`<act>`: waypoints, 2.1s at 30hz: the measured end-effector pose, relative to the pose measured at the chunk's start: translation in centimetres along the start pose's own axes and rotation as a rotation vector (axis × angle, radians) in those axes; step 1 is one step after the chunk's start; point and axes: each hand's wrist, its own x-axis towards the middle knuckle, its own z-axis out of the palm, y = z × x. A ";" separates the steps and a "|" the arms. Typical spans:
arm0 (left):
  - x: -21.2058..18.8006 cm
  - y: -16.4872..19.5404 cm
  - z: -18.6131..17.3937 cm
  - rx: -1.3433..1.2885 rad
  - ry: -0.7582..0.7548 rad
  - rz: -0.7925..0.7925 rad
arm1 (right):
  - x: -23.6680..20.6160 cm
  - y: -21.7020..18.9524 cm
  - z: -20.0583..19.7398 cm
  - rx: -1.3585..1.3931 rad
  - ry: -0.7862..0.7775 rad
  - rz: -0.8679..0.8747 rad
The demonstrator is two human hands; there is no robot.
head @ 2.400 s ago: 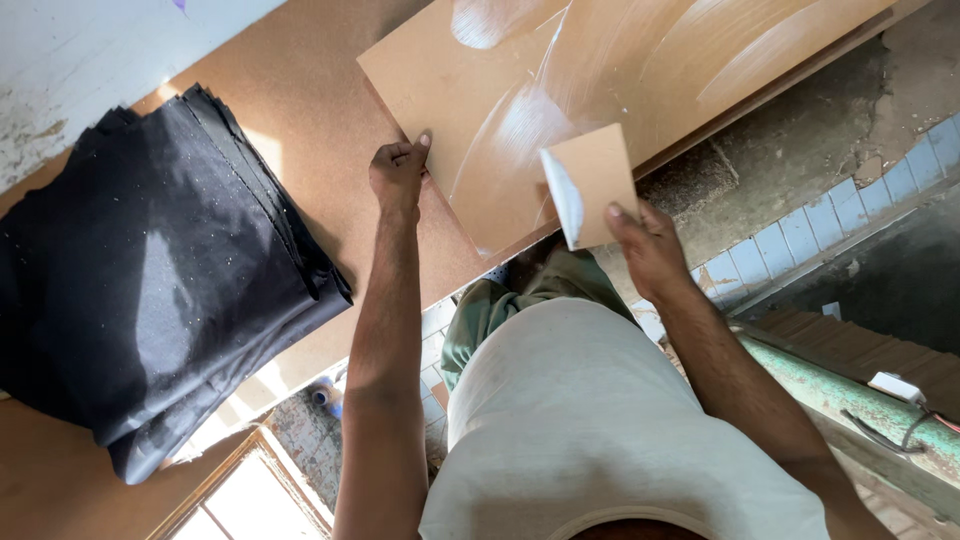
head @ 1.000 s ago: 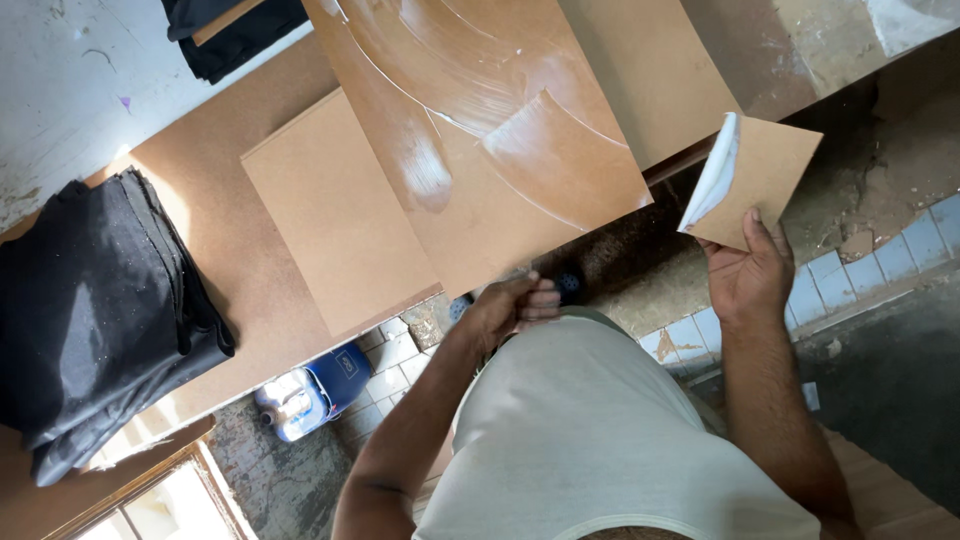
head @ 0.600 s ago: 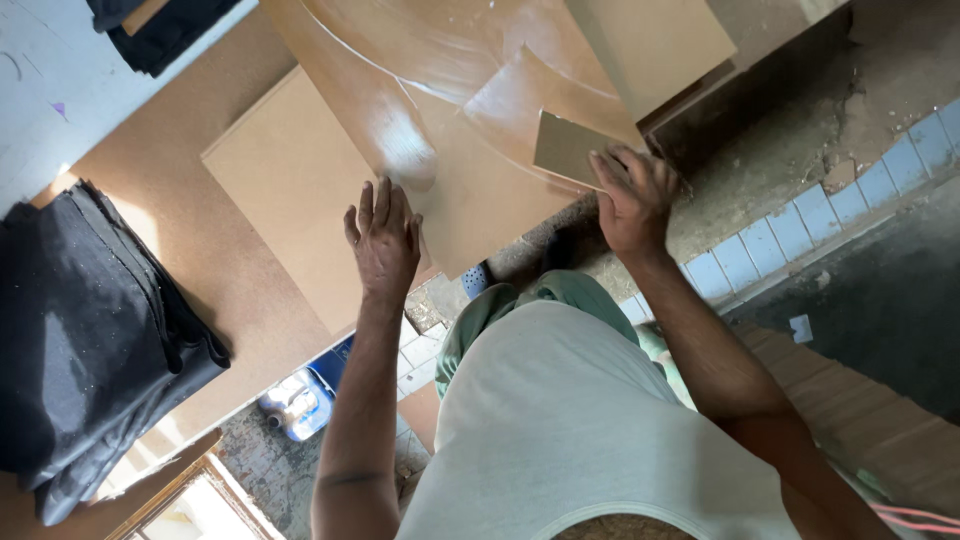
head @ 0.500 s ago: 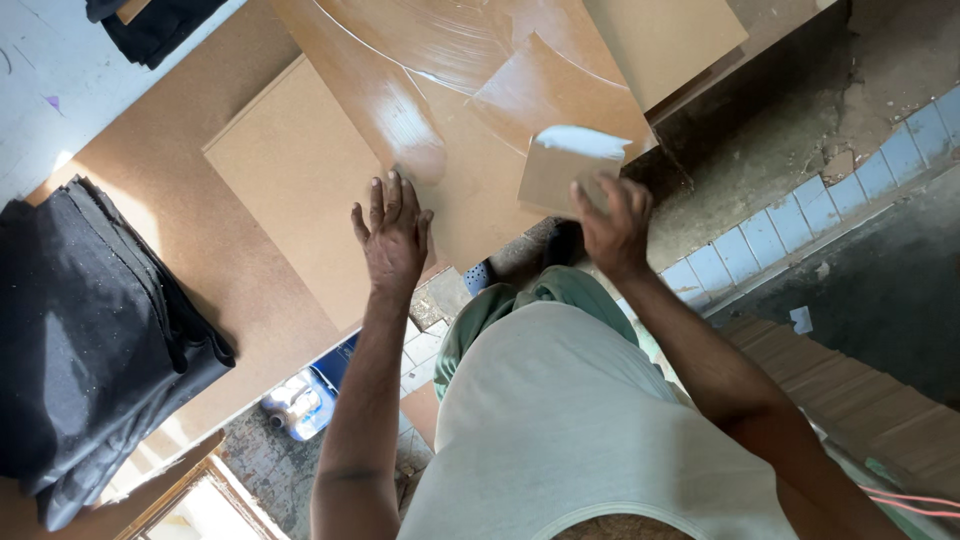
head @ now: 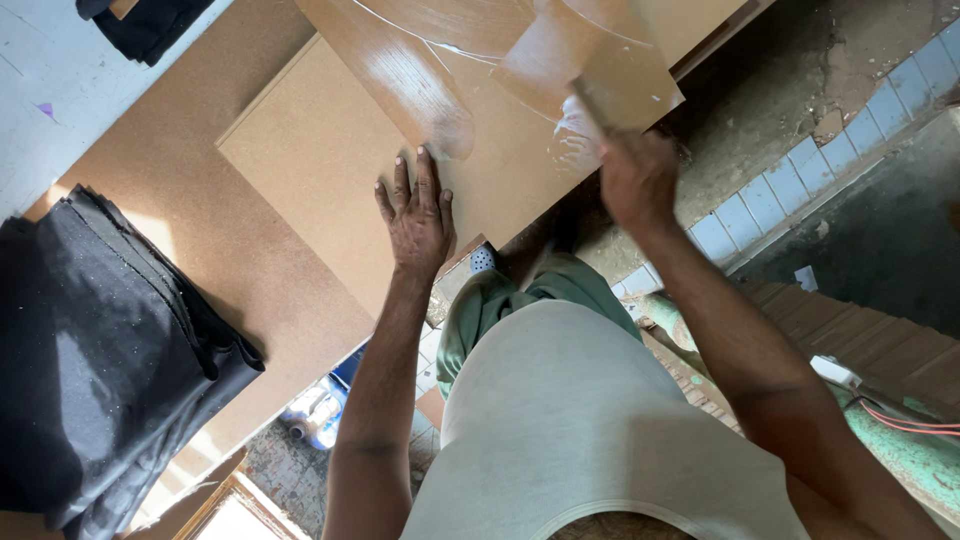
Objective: The person unfolds a black prayer mat with gold patterns and places it on a work surface. They apply a white adhesive to a cardboard backing using a small rectangular tool, then place the mat onto the adhesive. The person repeats the process with a second mat, smoothing each one into place.
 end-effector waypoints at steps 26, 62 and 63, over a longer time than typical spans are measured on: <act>-0.5 12.9 3.2 -0.151 -0.150 0.323 | -12.2 10.4 -1.5 1.664 0.290 1.189; -7.3 6.1 -1.6 0.040 0.071 -0.736 | 5.4 25.3 -3.6 0.439 -0.299 -0.349; -7.0 6.2 -1.7 0.056 0.062 -0.748 | 6.2 25.9 -3.6 0.567 -0.315 -0.334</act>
